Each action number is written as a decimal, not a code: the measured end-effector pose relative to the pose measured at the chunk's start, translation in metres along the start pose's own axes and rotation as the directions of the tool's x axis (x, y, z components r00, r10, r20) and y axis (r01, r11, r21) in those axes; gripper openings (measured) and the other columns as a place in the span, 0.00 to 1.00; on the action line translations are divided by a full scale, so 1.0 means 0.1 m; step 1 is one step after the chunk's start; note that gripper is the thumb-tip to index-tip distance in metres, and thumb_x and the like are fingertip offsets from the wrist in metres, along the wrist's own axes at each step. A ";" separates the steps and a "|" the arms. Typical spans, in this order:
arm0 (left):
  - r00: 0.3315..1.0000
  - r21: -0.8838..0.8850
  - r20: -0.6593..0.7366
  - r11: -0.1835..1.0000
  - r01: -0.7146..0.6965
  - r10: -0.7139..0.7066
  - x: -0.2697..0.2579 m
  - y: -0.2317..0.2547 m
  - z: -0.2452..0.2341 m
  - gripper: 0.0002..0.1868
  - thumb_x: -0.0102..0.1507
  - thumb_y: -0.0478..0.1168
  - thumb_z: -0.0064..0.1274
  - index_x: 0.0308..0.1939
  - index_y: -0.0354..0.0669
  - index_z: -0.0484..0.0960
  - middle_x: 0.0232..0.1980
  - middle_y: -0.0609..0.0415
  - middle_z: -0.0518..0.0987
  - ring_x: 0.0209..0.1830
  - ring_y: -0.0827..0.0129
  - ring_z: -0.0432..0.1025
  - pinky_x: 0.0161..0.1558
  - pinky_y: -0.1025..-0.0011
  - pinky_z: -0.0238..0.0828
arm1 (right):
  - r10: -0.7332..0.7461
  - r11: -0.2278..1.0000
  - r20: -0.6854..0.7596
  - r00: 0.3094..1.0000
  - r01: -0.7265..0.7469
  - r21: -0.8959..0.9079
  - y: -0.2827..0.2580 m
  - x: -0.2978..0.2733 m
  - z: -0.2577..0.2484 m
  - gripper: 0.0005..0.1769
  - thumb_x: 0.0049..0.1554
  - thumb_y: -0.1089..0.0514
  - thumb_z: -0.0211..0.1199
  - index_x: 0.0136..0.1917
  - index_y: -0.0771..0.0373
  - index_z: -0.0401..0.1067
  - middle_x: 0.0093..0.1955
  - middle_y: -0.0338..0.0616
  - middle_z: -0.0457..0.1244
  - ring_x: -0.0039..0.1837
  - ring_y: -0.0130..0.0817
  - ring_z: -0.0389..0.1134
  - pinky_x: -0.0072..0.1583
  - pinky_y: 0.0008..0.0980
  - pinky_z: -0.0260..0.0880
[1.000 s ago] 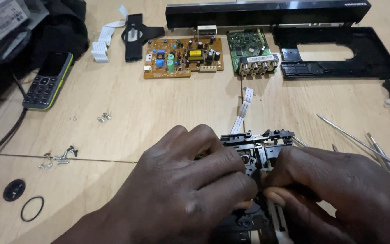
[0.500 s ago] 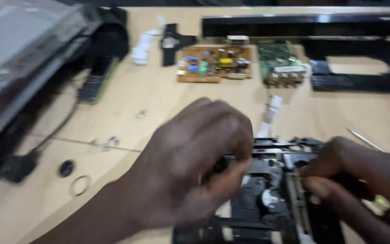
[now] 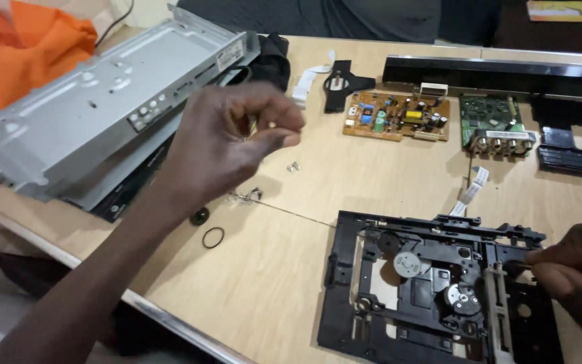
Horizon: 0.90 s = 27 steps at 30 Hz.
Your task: Cleaning the internal gears and chassis of a disassembled disc drive using a small strip of paper.
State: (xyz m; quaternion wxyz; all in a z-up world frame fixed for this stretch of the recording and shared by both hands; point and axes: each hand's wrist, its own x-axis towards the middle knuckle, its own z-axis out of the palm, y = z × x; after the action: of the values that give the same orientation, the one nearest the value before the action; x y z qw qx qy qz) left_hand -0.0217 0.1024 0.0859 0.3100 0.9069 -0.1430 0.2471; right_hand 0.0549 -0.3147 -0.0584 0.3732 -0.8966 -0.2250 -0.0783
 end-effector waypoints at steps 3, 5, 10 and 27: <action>0.984 0.115 0.044 0.980 0.165 -0.171 -0.14 -0.20 -0.04 0.05 0.63 0.33 0.63 0.38 0.50 0.87 0.39 0.59 0.88 0.28 0.80 0.76 0.27 0.83 0.72 | -0.009 0.997 0.012 1.000 0.010 -0.075 0.17 0.06 0.01 0.12 0.56 0.52 0.63 0.45 0.59 0.83 0.35 0.44 0.69 0.37 0.36 0.70 0.46 0.34 0.66; 0.959 0.190 0.043 0.945 0.267 -0.279 -0.23 -0.36 -0.03 0.05 0.63 0.34 0.62 0.39 0.50 0.90 0.38 0.59 0.89 0.26 0.79 0.77 0.25 0.84 0.75 | -0.062 0.994 0.012 0.998 0.062 -0.088 0.15 0.07 0.01 0.12 0.56 0.52 0.63 0.43 0.58 0.84 0.38 0.42 0.70 0.42 0.34 0.72 0.50 0.33 0.67; 0.980 0.302 -0.042 0.932 0.198 -0.194 -0.43 -0.72 0.04 0.09 0.54 0.34 0.67 0.38 0.52 0.91 0.39 0.61 0.89 0.35 0.75 0.80 0.39 0.73 0.72 | -0.114 0.993 0.001 0.994 0.114 -0.034 0.39 0.09 0.08 0.13 0.56 0.51 0.62 0.46 0.60 0.81 0.40 0.43 0.69 0.41 0.33 0.70 0.47 0.30 0.67; 0.993 0.350 -0.111 0.934 0.074 -0.037 -0.53 -0.87 0.22 0.14 0.56 0.27 0.67 0.43 0.47 0.91 0.35 0.53 0.86 0.30 0.73 0.78 0.34 0.73 0.80 | -0.230 0.955 0.051 0.972 0.235 -0.179 1.32 0.17 0.32 0.17 0.56 0.47 0.57 0.43 0.57 0.83 0.36 0.44 0.69 0.39 0.35 0.69 0.49 0.35 0.67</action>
State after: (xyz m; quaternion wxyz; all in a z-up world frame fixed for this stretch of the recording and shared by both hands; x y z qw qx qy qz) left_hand -0.0223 0.1604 -0.0003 0.1557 0.9376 -0.0546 0.3062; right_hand 0.1304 -0.3676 -0.1597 0.2739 -0.8955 -0.3263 -0.1289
